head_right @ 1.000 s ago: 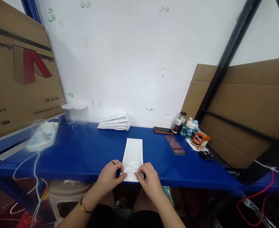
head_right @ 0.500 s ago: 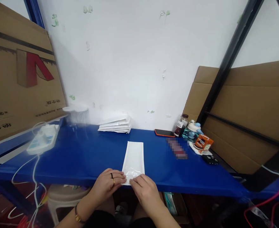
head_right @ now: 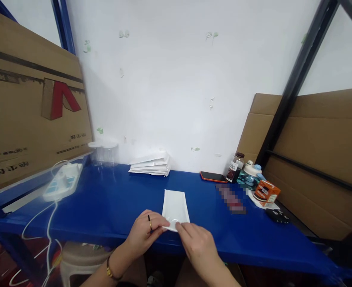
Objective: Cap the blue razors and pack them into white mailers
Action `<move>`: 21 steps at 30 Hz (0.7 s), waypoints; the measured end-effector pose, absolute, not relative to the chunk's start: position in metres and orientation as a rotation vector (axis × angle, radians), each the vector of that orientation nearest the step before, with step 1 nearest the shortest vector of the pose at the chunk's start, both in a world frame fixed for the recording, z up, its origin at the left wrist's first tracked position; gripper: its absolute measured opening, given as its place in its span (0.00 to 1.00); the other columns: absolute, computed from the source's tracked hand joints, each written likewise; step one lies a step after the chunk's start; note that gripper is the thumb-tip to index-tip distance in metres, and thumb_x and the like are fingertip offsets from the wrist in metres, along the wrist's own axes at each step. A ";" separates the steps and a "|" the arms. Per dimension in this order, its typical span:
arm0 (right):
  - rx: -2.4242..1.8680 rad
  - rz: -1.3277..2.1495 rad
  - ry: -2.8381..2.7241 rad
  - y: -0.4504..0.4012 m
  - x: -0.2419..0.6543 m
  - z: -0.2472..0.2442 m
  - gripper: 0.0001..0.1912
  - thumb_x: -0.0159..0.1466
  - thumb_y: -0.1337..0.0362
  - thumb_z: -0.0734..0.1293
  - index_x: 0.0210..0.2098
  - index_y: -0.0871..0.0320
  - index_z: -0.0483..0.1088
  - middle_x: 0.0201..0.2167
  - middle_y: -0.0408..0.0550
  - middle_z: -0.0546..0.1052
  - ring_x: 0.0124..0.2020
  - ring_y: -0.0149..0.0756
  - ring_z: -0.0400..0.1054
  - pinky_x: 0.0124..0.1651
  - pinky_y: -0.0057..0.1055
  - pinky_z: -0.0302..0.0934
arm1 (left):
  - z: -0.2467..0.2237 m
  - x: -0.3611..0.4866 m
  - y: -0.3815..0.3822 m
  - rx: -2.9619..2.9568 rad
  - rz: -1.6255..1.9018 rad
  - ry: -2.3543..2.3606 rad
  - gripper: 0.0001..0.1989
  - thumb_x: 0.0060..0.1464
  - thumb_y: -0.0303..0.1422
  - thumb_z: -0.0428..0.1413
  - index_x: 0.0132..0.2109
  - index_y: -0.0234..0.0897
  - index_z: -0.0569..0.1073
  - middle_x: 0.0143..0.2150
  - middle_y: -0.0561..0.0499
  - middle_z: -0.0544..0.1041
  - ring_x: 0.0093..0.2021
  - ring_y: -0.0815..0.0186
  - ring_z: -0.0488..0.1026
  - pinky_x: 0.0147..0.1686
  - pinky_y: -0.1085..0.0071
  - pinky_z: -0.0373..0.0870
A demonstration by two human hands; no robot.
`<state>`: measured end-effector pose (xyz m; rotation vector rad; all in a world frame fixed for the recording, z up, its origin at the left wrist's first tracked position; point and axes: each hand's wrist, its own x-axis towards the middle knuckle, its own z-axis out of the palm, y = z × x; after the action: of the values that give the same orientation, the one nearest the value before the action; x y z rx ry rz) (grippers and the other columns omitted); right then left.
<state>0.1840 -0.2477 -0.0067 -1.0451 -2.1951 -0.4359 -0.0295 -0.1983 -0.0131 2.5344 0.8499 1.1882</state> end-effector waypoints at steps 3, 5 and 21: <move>-1.204 -0.188 -1.905 -0.237 0.212 0.032 0.12 0.64 0.62 0.59 0.42 0.56 0.72 0.35 0.49 0.78 0.35 0.34 0.72 0.36 0.25 0.65 | 0.003 -0.026 -0.184 2.372 1.401 0.942 0.24 0.53 0.36 0.56 0.56 0.44 0.62 0.55 0.47 0.68 0.56 0.61 0.63 0.55 0.61 0.61; -1.416 0.030 -1.565 -0.223 0.235 0.044 0.15 0.61 0.54 0.63 0.39 0.58 0.74 0.31 0.49 0.78 0.29 0.36 0.71 0.30 0.27 0.65 | 0.006 -0.026 -0.172 2.251 1.447 1.068 0.31 0.52 0.35 0.56 0.61 0.42 0.55 0.60 0.45 0.60 0.59 0.59 0.59 0.56 0.59 0.59; -1.660 -0.199 -2.309 -0.193 0.226 -0.035 0.29 0.63 0.46 0.56 0.62 0.36 0.46 0.66 0.45 0.50 0.64 0.62 0.42 0.53 0.69 0.47 | -0.033 -0.068 -0.162 2.166 0.910 1.515 0.23 0.49 0.34 0.53 0.55 0.42 0.65 0.62 0.45 0.57 0.53 0.55 0.66 0.52 0.56 0.63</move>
<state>0.2260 -0.1933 -0.0346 -1.6596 -2.3087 -0.1990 -0.0679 -0.1620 -0.0331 2.1659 1.5148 0.9096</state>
